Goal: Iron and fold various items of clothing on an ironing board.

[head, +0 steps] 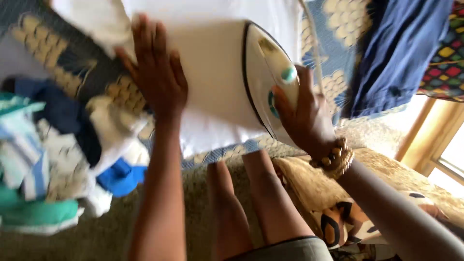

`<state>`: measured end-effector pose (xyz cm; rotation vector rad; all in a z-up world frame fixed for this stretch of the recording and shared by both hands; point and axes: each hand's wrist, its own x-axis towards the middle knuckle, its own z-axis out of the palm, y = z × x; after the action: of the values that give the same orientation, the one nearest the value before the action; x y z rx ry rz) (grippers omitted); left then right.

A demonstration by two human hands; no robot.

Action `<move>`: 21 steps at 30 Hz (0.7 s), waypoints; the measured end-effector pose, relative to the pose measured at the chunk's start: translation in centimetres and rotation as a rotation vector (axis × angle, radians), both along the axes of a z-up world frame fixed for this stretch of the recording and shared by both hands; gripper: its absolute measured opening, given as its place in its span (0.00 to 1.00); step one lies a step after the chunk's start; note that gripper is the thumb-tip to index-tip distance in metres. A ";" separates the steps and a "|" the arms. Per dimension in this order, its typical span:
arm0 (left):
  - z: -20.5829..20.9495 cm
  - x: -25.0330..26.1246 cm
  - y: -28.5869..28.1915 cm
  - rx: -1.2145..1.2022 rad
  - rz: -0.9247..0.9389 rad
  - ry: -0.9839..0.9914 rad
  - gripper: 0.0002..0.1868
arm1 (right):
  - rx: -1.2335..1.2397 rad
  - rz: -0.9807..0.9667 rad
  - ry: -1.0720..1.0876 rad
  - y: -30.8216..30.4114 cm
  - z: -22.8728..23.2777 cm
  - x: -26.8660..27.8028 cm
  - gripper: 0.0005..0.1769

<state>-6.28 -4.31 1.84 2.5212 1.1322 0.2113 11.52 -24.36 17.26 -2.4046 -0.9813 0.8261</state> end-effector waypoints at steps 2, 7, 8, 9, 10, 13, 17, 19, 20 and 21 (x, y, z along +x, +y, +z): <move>0.8 -1.4 2.4 0.012 -0.074 0.011 0.28 | 0.011 0.030 -0.056 -0.7 -1.1 -1.4 0.25; -0.2 -2.4 3.3 -0.018 -0.207 -0.003 0.27 | 0.019 -0.041 0.049 -0.5 -1.9 -3.4 0.26; -0.2 -2.6 3.3 0.005 -0.202 -0.021 0.26 | 0.088 -0.033 0.087 0.5 -1.8 -3.6 0.24; -0.4 -2.5 3.3 0.028 -0.199 -0.046 0.25 | 0.157 -0.026 0.119 1.6 -1.7 -3.7 0.23; -0.2 -2.6 3.5 0.028 -0.198 -0.045 0.25 | 0.157 -0.025 0.120 2.6 -1.5 -4.5 0.23; 0.1 -2.7 4.7 0.066 -0.232 -0.114 0.24 | -0.174 -0.271 0.303 3.9 -1.9 -6.9 0.26; -1.0 -3.7 7.3 0.211 -0.028 -0.348 0.15 | 0.145 0.024 0.229 2.6 -3.5 -9.6 0.25; -1.2 -3.9 8.4 0.292 0.087 -0.438 0.17 | 0.227 0.022 0.210 4.0 -3.1 -10.0 0.24; -1.0 -4.1 8.6 0.265 0.087 -0.503 0.15 | 0.172 -0.093 0.275 5.4 -2.8 -10.0 0.25; -0.7 -4.0 9.2 0.242 0.084 -0.568 0.14 | 0.120 -0.207 0.342 6.9 -2.6 -9.9 0.25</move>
<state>-10.30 4.88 1.10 2.3633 1.0148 1.0657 1.62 -17.42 14.68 -2.1248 -0.6198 1.0247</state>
